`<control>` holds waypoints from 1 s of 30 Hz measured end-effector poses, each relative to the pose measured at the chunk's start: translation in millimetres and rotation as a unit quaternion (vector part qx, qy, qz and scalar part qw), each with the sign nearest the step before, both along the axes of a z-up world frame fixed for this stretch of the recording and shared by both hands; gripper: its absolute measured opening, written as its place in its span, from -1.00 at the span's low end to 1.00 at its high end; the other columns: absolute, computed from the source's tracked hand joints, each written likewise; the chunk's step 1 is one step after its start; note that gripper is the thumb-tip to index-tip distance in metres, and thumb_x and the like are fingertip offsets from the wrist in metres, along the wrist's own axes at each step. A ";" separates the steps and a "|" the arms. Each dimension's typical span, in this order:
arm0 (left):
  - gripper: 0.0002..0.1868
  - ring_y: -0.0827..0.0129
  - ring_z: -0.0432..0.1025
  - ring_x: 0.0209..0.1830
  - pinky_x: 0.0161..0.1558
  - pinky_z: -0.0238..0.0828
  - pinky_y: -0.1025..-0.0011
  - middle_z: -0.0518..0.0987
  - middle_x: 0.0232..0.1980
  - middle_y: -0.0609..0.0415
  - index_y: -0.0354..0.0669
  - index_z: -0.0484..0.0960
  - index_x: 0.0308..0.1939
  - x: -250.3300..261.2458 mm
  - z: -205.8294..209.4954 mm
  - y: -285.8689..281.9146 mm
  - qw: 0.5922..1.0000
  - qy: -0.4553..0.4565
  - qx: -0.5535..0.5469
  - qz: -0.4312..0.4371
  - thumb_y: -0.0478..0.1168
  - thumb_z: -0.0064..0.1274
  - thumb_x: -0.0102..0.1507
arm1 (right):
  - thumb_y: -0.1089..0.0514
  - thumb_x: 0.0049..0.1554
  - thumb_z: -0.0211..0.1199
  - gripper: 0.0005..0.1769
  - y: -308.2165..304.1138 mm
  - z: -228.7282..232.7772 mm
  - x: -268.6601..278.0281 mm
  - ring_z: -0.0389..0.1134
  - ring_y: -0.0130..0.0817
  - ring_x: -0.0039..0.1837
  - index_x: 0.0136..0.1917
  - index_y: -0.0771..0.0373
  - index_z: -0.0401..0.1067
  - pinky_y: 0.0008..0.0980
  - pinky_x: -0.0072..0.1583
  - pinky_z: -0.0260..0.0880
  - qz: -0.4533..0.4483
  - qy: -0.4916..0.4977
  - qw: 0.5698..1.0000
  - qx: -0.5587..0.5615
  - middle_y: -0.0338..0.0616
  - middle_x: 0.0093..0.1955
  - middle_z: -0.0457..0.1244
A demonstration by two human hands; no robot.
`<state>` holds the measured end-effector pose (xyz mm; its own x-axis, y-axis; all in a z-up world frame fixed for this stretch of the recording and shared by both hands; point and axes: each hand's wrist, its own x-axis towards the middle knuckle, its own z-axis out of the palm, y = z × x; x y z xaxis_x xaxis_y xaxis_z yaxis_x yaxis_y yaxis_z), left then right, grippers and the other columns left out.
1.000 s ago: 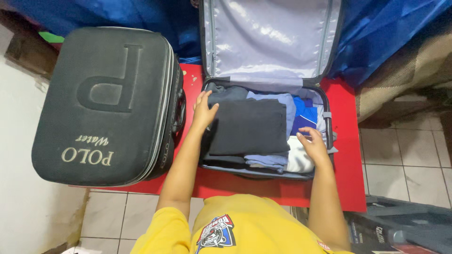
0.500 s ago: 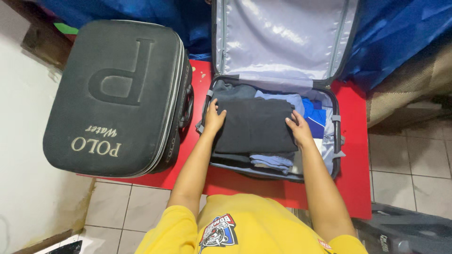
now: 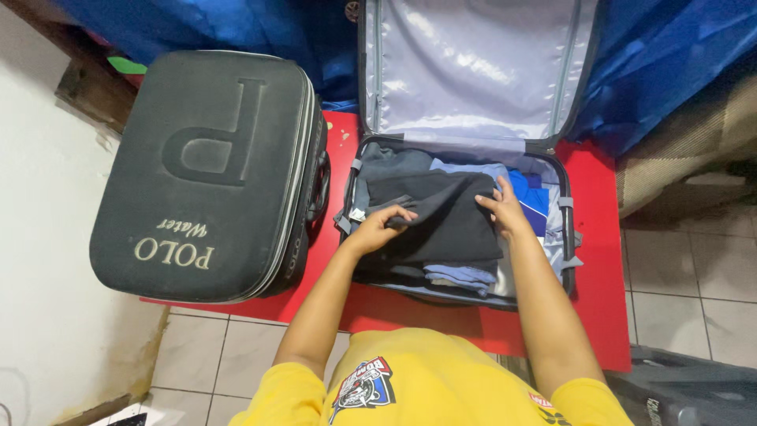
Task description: The person unpacks a suitcase placed on a red table, removing folded clothes and a package of wipes one by one. Each item is transferred into a nearby drawer. The person continues until the suitcase is empty.
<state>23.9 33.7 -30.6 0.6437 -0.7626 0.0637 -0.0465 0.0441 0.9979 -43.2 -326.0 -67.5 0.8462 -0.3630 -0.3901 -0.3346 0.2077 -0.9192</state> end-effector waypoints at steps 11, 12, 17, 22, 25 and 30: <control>-0.64 0.39 0.61 -0.09 0.00 0.49 0.45 0.76 -0.09 0.03 -0.12 0.73 0.03 18.5 18.6 38.0 0.972 -0.065 0.222 -0.033 -0.41 0.14 0.16 | 0.30 0.02 0.42 -0.64 -8.2 40.0 -40.2 0.42 -0.43 0.05 0.12 0.28 0.58 -0.40 0.15 0.39 0.149 0.002 0.978 -0.147 -0.25 0.03 0.44; -0.67 0.37 0.60 -0.11 -0.03 0.48 0.43 0.74 -0.12 0.03 -0.10 0.74 0.02 20.2 21.0 37.9 0.961 -0.092 0.260 0.011 -0.37 0.17 0.17 | 0.29 0.04 0.41 -0.64 -2.6 47.6 -44.2 0.41 -0.41 0.04 0.15 0.28 0.57 -0.38 0.14 0.39 0.153 -0.008 0.972 -0.179 -0.23 0.03 0.44; -0.74 0.25 0.62 -0.29 -0.31 0.48 0.39 0.64 -0.24 0.14 -0.07 0.60 0.12 41.8 45.5 21.8 0.948 0.064 0.258 0.177 -0.24 0.03 0.35 | 0.16 0.25 0.25 -0.58 26.0 85.7 -42.6 0.38 -0.11 -0.07 0.35 0.23 0.37 -0.17 -0.05 0.29 0.079 0.111 0.974 -0.183 -0.08 -0.03 0.35; -0.65 0.41 0.49 -0.14 -0.22 0.44 0.47 0.55 -0.10 0.08 -0.01 0.55 0.26 71.0 105.6 -11.0 0.975 0.046 0.069 0.208 -0.31 -0.07 0.40 | 0.18 0.25 0.14 -0.64 33.1 144.3 -23.9 0.43 -0.40 0.14 0.32 0.15 0.30 -0.36 0.14 0.45 -0.010 -0.122 0.987 -0.101 -0.25 0.16 0.34; -0.76 0.33 0.36 0.39 0.37 0.22 0.47 0.49 0.39 0.02 -0.16 0.58 0.14 74.7 158.6 -24.6 0.957 -0.105 -0.191 0.193 -0.44 -0.08 0.45 | 0.22 0.44 0.24 -0.76 37.8 188.7 -12.9 0.32 -0.44 0.21 0.33 0.29 0.38 -0.40 0.26 0.36 -0.054 -0.289 0.932 -0.214 -0.05 0.26 0.29; -0.60 0.26 0.33 0.48 0.49 0.16 0.39 0.48 0.42 -0.03 -0.15 0.59 0.13 54.8 223.0 -7.4 0.930 -0.231 -0.227 0.170 -0.59 -0.09 0.30 | 0.18 0.34 0.33 -0.72 44.5 246.0 -31.9 0.26 -0.39 0.40 0.17 0.20 0.25 -0.36 0.45 0.25 -0.066 -0.418 0.877 -0.228 0.08 0.55 0.16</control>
<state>78.7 26.3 192.4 0.6667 -0.3458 0.6603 -0.5551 0.3609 0.7494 -75.1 -281.5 178.5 0.7059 -0.4371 0.5574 0.4947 -0.2590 -0.8296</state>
